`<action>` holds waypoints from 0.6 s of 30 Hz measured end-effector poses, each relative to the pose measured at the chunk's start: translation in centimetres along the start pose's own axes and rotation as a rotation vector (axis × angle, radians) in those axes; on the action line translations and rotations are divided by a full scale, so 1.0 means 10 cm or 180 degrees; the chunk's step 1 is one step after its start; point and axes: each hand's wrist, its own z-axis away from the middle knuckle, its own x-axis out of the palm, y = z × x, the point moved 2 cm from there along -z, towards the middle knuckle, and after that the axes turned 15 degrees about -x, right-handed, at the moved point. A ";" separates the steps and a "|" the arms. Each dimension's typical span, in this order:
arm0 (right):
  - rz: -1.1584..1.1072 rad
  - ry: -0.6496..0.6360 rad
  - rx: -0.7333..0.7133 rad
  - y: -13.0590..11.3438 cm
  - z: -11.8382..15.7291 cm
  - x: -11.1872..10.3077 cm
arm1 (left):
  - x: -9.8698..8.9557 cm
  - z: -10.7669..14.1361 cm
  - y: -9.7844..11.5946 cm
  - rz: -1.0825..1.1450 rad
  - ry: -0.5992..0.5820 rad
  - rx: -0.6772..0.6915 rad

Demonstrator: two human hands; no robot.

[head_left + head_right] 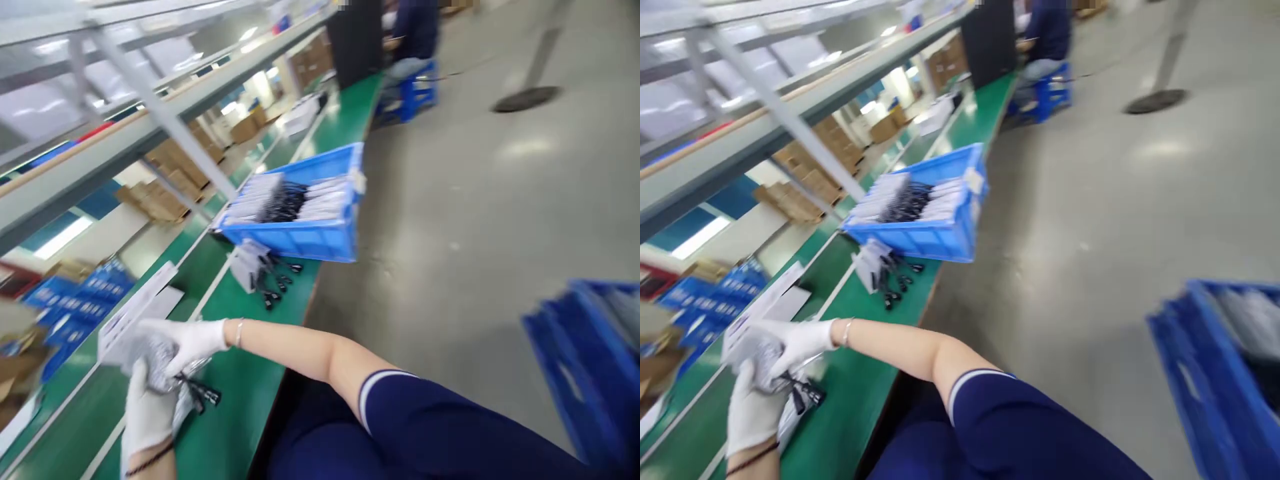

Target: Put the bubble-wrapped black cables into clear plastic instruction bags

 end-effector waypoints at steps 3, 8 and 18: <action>0.0402 -0.0689 0.0330 0.31 -0.17 0.11 | -0.29 -0.12 -0.03 0.0929 0.0360 0.0163; -0.0003 -0.0187 0.1446 0.92 -0.43 0.20 | -0.63 -0.45 0.01 0.1526 -0.0041 0.0087; 0.0461 -0.0598 0.1138 1.40 -0.96 0.34 | -1.18 -0.70 0.26 0.1418 0.0287 0.0316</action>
